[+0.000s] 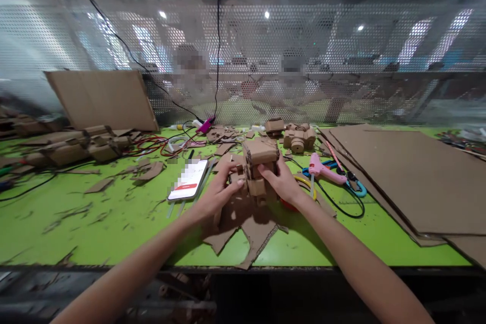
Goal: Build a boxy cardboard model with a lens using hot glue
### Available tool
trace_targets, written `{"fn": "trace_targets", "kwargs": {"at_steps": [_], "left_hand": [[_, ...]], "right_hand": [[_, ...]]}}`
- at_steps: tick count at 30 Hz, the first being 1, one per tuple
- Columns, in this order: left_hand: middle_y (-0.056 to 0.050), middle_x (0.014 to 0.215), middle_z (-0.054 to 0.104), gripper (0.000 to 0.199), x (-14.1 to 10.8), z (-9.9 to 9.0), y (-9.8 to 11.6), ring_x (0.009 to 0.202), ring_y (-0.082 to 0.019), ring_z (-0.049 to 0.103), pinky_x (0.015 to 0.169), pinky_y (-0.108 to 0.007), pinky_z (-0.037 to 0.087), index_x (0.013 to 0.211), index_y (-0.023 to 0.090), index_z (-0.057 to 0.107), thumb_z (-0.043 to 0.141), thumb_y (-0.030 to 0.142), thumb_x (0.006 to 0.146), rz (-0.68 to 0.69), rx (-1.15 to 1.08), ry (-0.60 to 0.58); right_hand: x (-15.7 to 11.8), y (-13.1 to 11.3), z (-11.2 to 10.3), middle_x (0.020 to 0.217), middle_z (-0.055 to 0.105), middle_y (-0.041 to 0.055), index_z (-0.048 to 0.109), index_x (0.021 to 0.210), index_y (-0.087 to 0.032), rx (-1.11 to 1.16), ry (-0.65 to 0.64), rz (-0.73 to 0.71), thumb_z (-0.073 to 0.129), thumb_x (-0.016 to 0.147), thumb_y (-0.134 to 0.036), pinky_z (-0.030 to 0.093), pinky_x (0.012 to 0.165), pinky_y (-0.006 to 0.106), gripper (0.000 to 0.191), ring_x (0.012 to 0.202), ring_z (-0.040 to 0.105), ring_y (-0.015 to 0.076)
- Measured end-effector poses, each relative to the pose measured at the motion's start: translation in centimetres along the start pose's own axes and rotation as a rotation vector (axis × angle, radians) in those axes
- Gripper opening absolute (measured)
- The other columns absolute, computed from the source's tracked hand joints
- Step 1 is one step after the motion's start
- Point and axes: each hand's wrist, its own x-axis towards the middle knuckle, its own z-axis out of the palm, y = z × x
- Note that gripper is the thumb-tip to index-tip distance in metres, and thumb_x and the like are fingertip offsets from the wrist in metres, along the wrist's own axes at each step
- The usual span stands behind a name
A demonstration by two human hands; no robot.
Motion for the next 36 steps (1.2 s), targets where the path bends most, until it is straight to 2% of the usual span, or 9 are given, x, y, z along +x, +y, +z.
{"fn": "trace_targets", "kwargs": {"at_steps": [6,11,15,22,28,31,36], "left_hand": [[-0.007,0.116,0.056,0.031,-0.5,0.7,-0.8,0.113,-0.024,0.056,0.104,-0.044,0.045,0.12,0.026,0.054,0.056,0.033,0.09,0.136,0.062,0.038],[-0.006,0.116,0.052,0.019,-0.6,0.7,-0.7,0.116,-0.022,0.054,0.105,-0.041,0.045,0.112,0.027,0.056,0.051,0.028,0.094,0.245,0.162,0.071],[-0.006,0.113,0.054,0.015,-0.6,0.7,-0.8,0.115,-0.022,0.054,0.104,-0.041,0.045,0.108,0.025,0.057,0.052,0.029,0.095,0.245,0.155,0.075],[-0.005,0.112,0.059,0.026,-0.7,0.5,-0.9,0.105,-0.02,0.058,0.093,-0.037,0.05,0.12,0.026,0.052,0.054,0.029,0.094,0.246,0.115,0.124],[-0.005,0.111,0.057,0.015,-0.6,0.4,-1.2,0.108,-0.019,0.059,0.095,-0.036,0.05,0.11,0.026,0.057,0.054,0.027,0.095,0.39,0.108,0.132],[-0.006,0.11,0.056,0.013,-0.7,0.4,-1.3,0.109,-0.019,0.058,0.094,-0.035,0.051,0.107,0.025,0.059,0.054,0.027,0.095,0.403,0.125,0.125],[-0.005,0.108,0.056,0.007,-0.7,0.3,-1.2,0.109,-0.02,0.058,0.095,-0.037,0.05,0.099,0.025,0.062,0.058,0.025,0.093,0.38,0.103,0.096]], "right_hand": [[-0.3,-0.4,-0.1,0.138,0.061,0.0095,0.049,0.142,-0.027,0.071,0.044,0.014,0.061,0.07,-0.084,0.037,0.117,0.045,0.093,0.136,0.049,0.0298],[-0.2,-0.6,0.1,0.136,0.062,0.0096,0.054,0.136,-0.025,0.07,0.066,0.022,0.053,0.076,-0.084,0.038,0.115,0.044,0.084,0.132,0.052,0.0288],[-0.1,-0.6,0.3,0.138,0.06,0.0107,0.051,0.14,-0.023,0.077,0.076,0.032,0.054,0.076,-0.083,0.039,0.115,0.043,0.087,0.132,0.052,0.0284],[-0.4,-0.4,0.6,0.135,0.062,0.0096,0.049,0.139,-0.026,0.108,0.098,-0.001,0.054,0.076,-0.083,0.044,0.111,0.042,0.085,0.128,0.055,0.0268],[-0.6,0.2,0.7,0.127,0.066,0.009,0.055,0.131,-0.028,0.098,0.109,-0.042,0.055,0.078,-0.081,0.044,0.11,0.045,0.075,0.126,0.057,0.028],[-0.8,0.3,0.6,0.126,0.066,0.0098,0.055,0.131,-0.027,0.059,0.119,-0.08,0.055,0.079,-0.079,0.043,0.111,0.047,0.073,0.127,0.056,0.0288],[-1.0,0.3,0.6,0.134,0.062,0.0102,0.046,0.142,-0.028,0.038,0.096,-0.114,0.054,0.082,-0.077,0.043,0.112,0.047,0.078,0.129,0.055,0.029]]}}
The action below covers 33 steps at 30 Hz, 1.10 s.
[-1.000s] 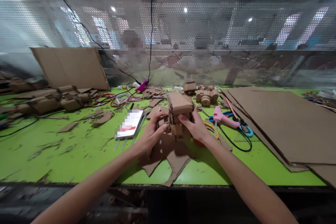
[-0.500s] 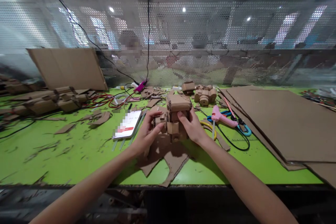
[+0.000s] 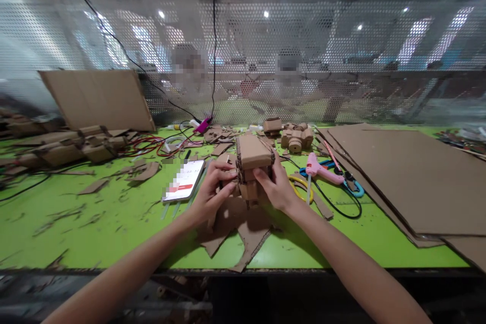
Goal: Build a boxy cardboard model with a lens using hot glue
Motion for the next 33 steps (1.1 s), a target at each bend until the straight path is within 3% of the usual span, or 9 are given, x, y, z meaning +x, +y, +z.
{"fn": "trace_targets", "kwargs": {"at_steps": [6,11,16,22,26,30,33], "left_hand": [[-0.006,0.108,0.057,0.006,0.0,0.3,0.0,0.105,-0.02,0.06,0.086,-0.035,0.053,0.087,0.023,0.063,0.063,0.028,0.089,-0.124,-0.135,0.055],[-0.006,0.106,0.06,0.016,0.0,0.2,-0.3,0.103,-0.02,0.061,0.081,-0.033,0.053,0.081,0.021,0.064,0.066,0.035,0.087,-0.196,-0.184,0.036],[-0.007,0.101,0.062,0.02,0.2,0.1,-0.7,0.102,-0.021,0.062,0.085,-0.037,0.054,0.086,0.022,0.067,0.064,0.042,0.09,-0.077,-0.091,0.063],[-0.009,0.117,0.059,0.031,0.4,-0.3,-1.1,0.115,-0.026,0.059,0.099,-0.046,0.05,0.108,0.025,0.065,0.065,0.049,0.088,0.093,0.012,0.0],[-0.009,0.119,0.057,0.033,0.5,-0.4,-1.5,0.116,-0.024,0.059,0.099,-0.043,0.051,0.115,0.026,0.062,0.07,0.04,0.087,0.189,0.034,-0.004],[-0.008,0.117,0.058,0.024,0.4,-0.3,-1.4,0.114,-0.023,0.06,0.094,-0.04,0.052,0.112,0.026,0.063,0.068,0.034,0.089,0.193,0.049,0.001],[-0.007,0.112,0.058,0.019,0.5,-0.6,-1.3,0.11,-0.022,0.061,0.093,-0.039,0.053,0.105,0.024,0.064,0.069,0.031,0.088,0.142,0.081,-0.001]], "right_hand": [[-0.2,0.8,-0.3,0.152,0.048,0.0122,0.036,0.151,-0.026,-0.129,0.005,-0.11,0.054,0.085,-0.072,0.034,0.118,0.05,0.082,0.14,0.044,0.031],[-0.4,1.1,-0.2,0.153,0.046,0.0153,0.034,0.152,-0.022,-0.157,0.0,-0.132,0.053,0.084,-0.074,0.034,0.117,0.052,0.087,0.14,0.044,0.0326],[-0.3,0.9,-0.1,0.147,0.052,0.0118,0.039,0.149,-0.026,-0.113,0.0,-0.1,0.053,0.086,-0.071,0.034,0.118,0.05,0.078,0.139,0.045,0.0318],[0.0,1.0,-0.4,0.137,0.06,0.0116,0.045,0.143,-0.026,-0.113,0.019,-0.097,0.053,0.085,-0.073,0.033,0.118,0.052,0.075,0.138,0.045,0.0325],[-0.1,1.3,-0.4,0.134,0.063,0.0099,0.046,0.142,-0.029,-0.085,0.027,-0.056,0.053,0.085,-0.072,0.035,0.117,0.051,0.072,0.137,0.046,0.031],[0.0,1.3,-0.4,0.145,0.055,0.0108,0.043,0.145,-0.026,-0.097,-0.003,-0.061,0.052,0.086,-0.072,0.034,0.118,0.049,0.076,0.141,0.044,0.0293],[1.0,0.8,-1.6,0.145,0.055,0.0128,0.05,0.141,-0.023,-0.176,-0.114,-0.045,0.051,0.084,-0.075,0.031,0.119,0.052,0.077,0.14,0.045,0.0311]]}}
